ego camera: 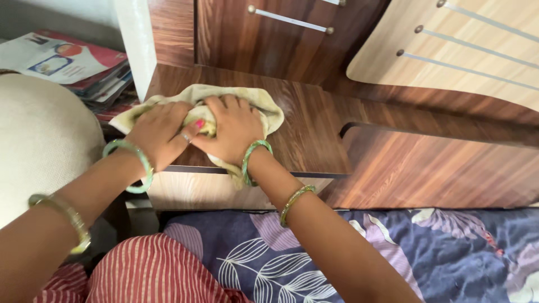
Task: The person cleans a bed frame, a bedside table, and a headboard by wiping their surfaces with a cloth.
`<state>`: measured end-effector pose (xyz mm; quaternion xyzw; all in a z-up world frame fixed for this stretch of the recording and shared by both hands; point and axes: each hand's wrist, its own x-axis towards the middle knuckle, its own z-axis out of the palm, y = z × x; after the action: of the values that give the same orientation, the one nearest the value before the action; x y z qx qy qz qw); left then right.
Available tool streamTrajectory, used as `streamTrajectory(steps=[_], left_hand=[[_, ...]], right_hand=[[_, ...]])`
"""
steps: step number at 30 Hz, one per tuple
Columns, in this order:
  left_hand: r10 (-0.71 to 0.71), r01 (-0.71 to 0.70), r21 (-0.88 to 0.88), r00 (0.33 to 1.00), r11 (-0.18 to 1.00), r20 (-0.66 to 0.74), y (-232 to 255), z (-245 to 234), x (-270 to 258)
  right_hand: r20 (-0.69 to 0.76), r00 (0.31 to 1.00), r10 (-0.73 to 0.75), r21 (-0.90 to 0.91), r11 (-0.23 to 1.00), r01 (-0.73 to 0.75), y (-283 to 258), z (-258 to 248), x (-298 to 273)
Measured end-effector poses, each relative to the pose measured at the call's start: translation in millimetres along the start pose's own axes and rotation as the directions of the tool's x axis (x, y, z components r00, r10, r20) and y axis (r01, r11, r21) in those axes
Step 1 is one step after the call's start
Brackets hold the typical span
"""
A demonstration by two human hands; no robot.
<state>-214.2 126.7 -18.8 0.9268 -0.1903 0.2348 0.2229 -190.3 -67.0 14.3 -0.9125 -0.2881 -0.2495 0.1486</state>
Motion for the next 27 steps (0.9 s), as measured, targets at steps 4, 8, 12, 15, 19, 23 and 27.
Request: streamTrajectory(steps=[4,8,12,15,19,23,27], left_hand=[[-0.062,0.062,0.018,0.998,0.998,0.025,0,-18,-3],[-0.34,0.352,-0.03,0.92,0.936,0.196,-19,-17,53],[-0.211,0.21,-0.017,0.967,0.977,-0.142,-47,9,95],[-0.261,0.259,-0.039,0.96,0.965,-0.101,-82,12,107],[-0.168,0.161,-0.095,0.983,0.982,-0.079,-109,11,107],[-0.276,0.277,0.001,0.959,0.961,-0.06,-110,19,111],[-0.287,0.289,0.103,0.957,0.952,-0.04,-89,18,101]], right_hand=[[0.014,0.991,-0.135,0.036,0.99,0.135,6,12,11],[0.062,0.957,-0.282,0.102,0.956,0.275,29,42,57],[0.14,0.981,-0.133,0.095,0.988,0.121,34,71,113],[0.122,0.985,-0.121,0.025,0.993,0.119,30,83,140],[0.135,0.987,-0.093,0.063,0.994,0.085,28,79,147],[0.123,0.992,-0.041,0.101,0.995,0.029,25,77,143],[0.007,1.0,0.009,0.08,0.997,-0.009,16,70,123]])
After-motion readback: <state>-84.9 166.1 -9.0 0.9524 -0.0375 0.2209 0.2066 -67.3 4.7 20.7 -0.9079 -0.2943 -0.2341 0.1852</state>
